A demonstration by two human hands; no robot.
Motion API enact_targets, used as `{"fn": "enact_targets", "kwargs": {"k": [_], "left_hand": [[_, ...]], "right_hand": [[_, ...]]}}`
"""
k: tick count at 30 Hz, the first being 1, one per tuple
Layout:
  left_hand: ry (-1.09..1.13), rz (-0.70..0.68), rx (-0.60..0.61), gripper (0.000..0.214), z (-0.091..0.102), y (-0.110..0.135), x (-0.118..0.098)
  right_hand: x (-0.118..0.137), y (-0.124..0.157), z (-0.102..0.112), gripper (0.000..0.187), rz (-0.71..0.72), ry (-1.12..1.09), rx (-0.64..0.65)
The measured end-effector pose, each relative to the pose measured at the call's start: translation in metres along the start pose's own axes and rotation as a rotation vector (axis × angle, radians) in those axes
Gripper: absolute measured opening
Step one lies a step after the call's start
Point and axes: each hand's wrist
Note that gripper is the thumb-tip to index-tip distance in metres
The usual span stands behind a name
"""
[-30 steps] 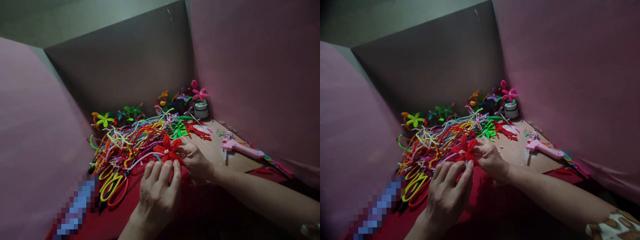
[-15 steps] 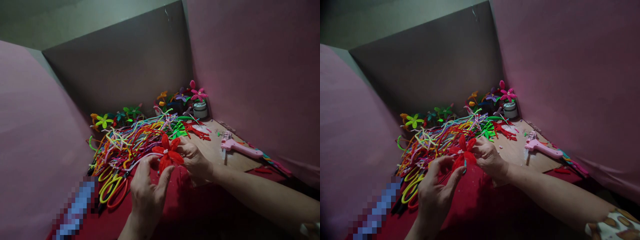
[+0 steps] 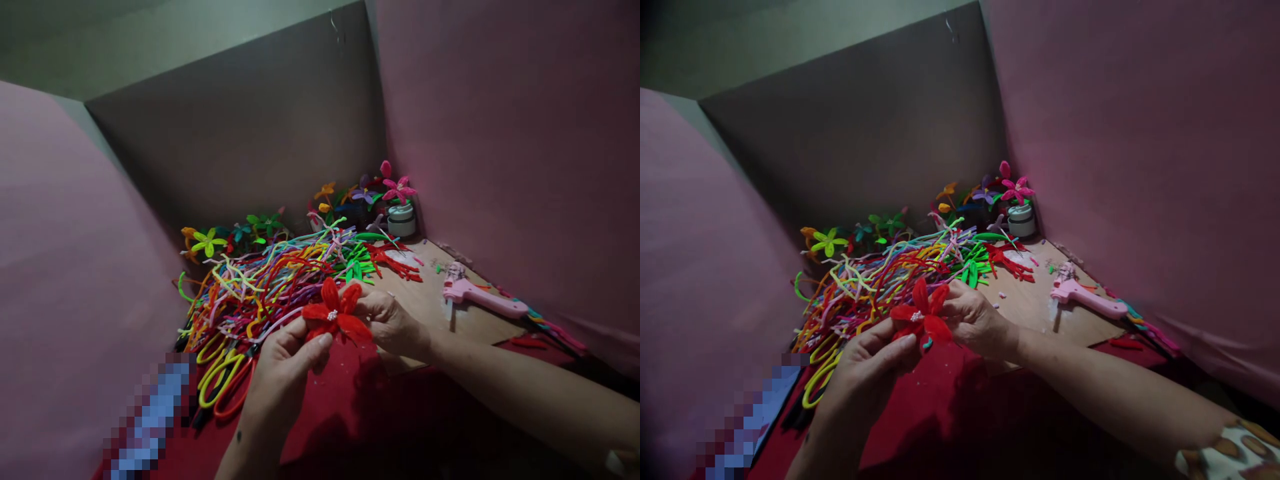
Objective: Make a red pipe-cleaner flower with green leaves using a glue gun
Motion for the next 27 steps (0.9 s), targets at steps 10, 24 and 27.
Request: {"fn": "enact_targets", "kwargs": {"k": [10,24,27], "left_hand": [[-0.243,-0.055,-0.238,0.026,0.012,-0.006,-0.032],[0.026,0.073,-0.190,0.019,0.006,-0.013,-0.017],[-0.172,-0.036,-0.197,0.029,0.004,-0.009,-0.035]], "right_hand": [[0.001,-0.001,-0.001,0.029,0.069,0.094,0.088],[0.009,0.000,0.001,0.024,0.131,0.258,0.147],[0.009,-0.001,0.000,0.023,0.135,0.247,0.192]]}}
Point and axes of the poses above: each hand's wrist, its own y-axis away from the middle knuckle, its own z-axis out of the back of the hand, x = y × z, and after that the axes turned 8 degrees about x, right-handed
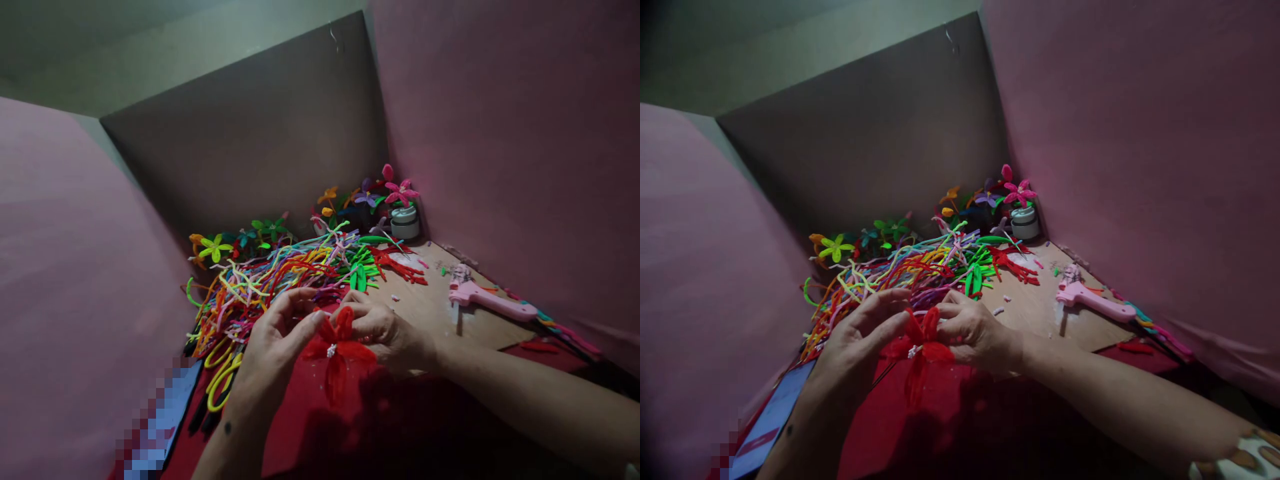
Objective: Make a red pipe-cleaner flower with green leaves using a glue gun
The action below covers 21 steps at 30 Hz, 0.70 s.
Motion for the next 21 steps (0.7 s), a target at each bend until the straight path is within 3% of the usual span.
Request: {"fn": "enact_targets", "kwargs": {"k": [3,5,11,15,18,21], "left_hand": [[-0.157,0.081,0.269,0.022,-0.002,-0.003,-0.015],[-0.173,0.139,0.352,0.019,-0.005,-0.007,-0.019],[-0.076,0.261,0.247,0.032,-0.012,-0.016,-0.011],[-0.029,0.262,0.275,0.034,-0.010,-0.018,-0.005],[-0.079,0.195,0.290,0.032,-0.003,-0.019,-0.002],[-0.135,0.088,0.230,0.030,0.006,-0.016,-0.001]], "right_hand": [[-0.001,0.001,0.000,0.019,0.002,0.004,0.055],[-0.001,0.002,0.000,0.021,0.004,0.027,0.066],[-0.004,0.003,-0.002,0.031,0.045,0.186,-0.009],[-0.004,0.003,-0.003,0.027,0.049,0.215,-0.023],[-0.003,0.003,-0.002,0.027,0.006,0.180,-0.009],[-0.002,0.002,0.000,0.020,-0.025,0.148,-0.007]]}}
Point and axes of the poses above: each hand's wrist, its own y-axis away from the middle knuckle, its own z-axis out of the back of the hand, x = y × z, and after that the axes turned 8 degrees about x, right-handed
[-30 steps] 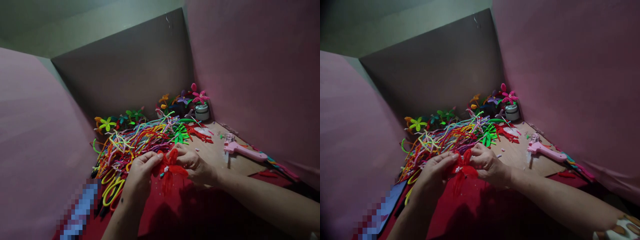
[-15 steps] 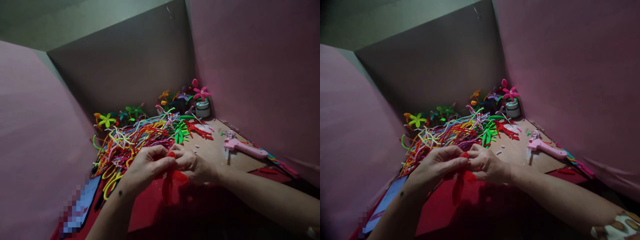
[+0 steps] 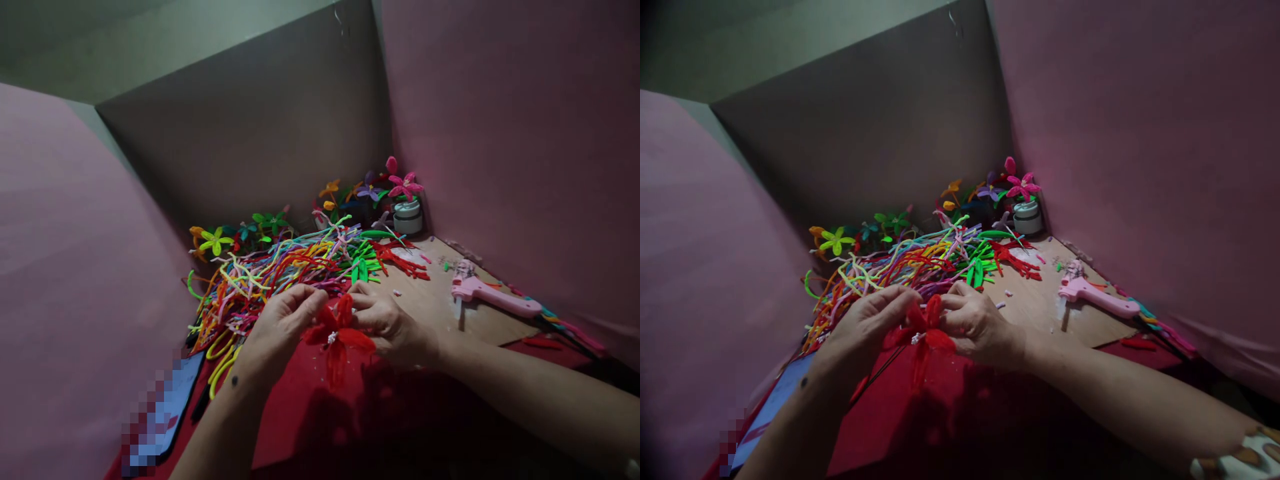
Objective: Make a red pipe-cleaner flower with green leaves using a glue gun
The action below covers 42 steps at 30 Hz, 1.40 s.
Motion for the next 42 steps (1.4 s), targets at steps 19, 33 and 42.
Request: {"fn": "enact_targets", "kwargs": {"k": [19,33,42], "left_hand": [[0.453,-0.004,0.019,0.023,-0.017,0.018,0.037],[0.330,-0.062,0.044,0.035,-0.014,0.019,0.028],[0.356,-0.045,-0.067,0.027,-0.017,0.021,0.030]], "right_hand": [[-0.003,0.002,-0.003,0.023,-0.060,-0.042,-0.131],[-0.004,0.001,-0.005,0.017,-0.131,-0.399,-0.107],[-0.005,0.000,-0.006,0.025,-0.138,-0.446,-0.118]]}}
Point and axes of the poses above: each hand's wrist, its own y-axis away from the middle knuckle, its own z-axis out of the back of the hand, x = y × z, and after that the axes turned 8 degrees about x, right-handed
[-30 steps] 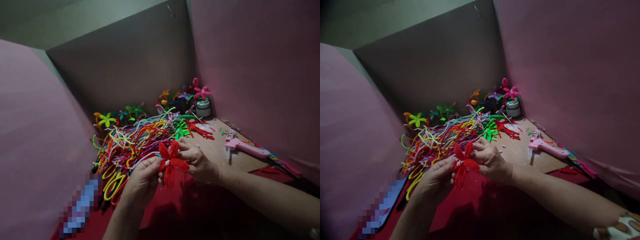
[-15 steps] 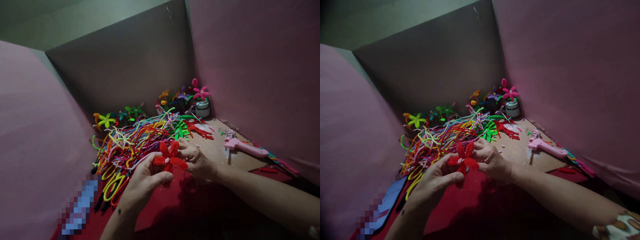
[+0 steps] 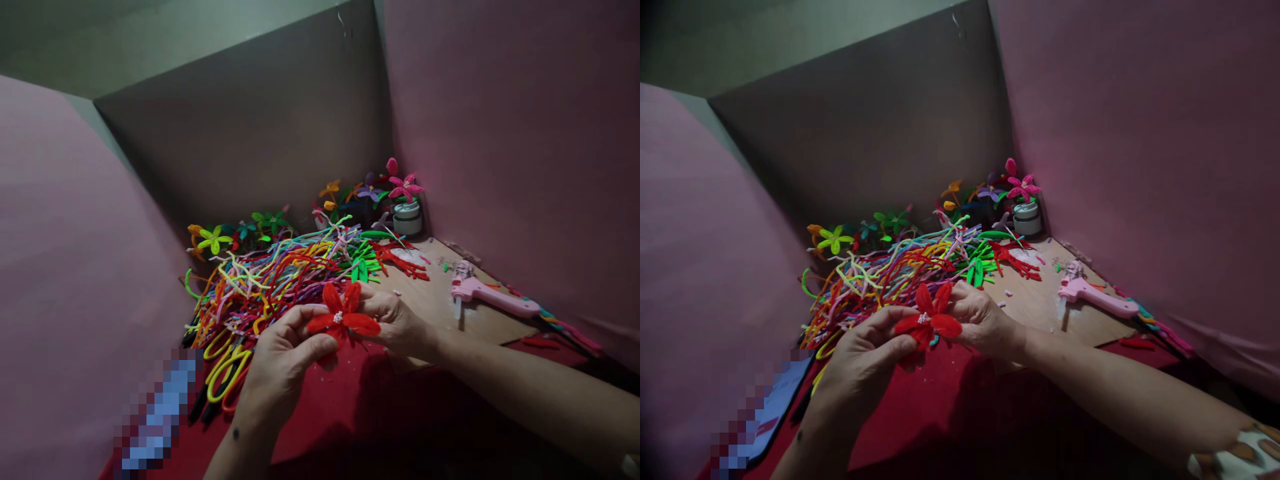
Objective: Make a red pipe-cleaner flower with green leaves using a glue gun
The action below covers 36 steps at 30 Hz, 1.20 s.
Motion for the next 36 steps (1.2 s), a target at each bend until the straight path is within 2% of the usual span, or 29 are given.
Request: {"fn": "enact_targets", "kwargs": {"k": [4,8,11,14,17,21,24,26,28,30,33,36], "left_hand": [[0.111,-0.026,-0.009,0.033,-0.002,-0.004,0.008],[0.160,-0.107,-0.111,0.035,0.000,-0.008,0.014],[0.028,-0.143,-0.215,0.030,-0.003,-0.011,0.021],[-0.077,-0.124,-0.208,0.031,-0.013,-0.017,0.031],[-0.120,-0.168,-0.229,0.034,-0.027,-0.025,0.042],[-0.387,-0.263,-0.266,0.022,-0.035,-0.035,0.055],[-0.751,-0.446,-0.335,0.015,-0.035,-0.040,0.064],[-1.009,-0.549,-0.441,0.016,-0.036,-0.043,0.069],[-1.178,-0.558,-0.541,0.017,-0.039,-0.047,0.072],[-1.245,-0.537,-0.589,0.018,-0.044,-0.051,0.075],[-1.340,-0.540,-0.577,0.019,-0.051,-0.054,0.075],[-1.474,-0.464,-0.514,0.020,-0.051,-0.056,0.070]], "right_hand": [[0.001,0.000,0.001,0.026,-0.012,0.017,-0.019],[-0.001,-0.001,0.000,0.030,-0.148,-0.130,-0.102],[-0.004,-0.002,0.000,0.032,-0.276,-0.296,-0.189],[-0.009,-0.003,-0.001,0.026,-0.352,-0.450,-0.259],[-0.012,-0.002,-0.004,0.020,-0.387,-0.519,-0.281],[-0.010,-0.003,-0.007,0.018,-0.351,-0.540,-0.312],[-0.006,-0.006,-0.008,0.022,-0.337,-0.576,-0.341],[-0.005,-0.008,-0.009,0.023,-0.361,-0.580,-0.385],[-0.006,-0.008,-0.011,0.022,-0.381,-0.577,-0.440],[-0.011,-0.007,-0.011,0.021,-0.396,-0.582,-0.490],[-0.021,-0.005,-0.010,0.020,-0.417,-0.572,-0.546],[-0.024,-0.005,-0.007,0.020,-0.412,-0.568,-0.581]]}}
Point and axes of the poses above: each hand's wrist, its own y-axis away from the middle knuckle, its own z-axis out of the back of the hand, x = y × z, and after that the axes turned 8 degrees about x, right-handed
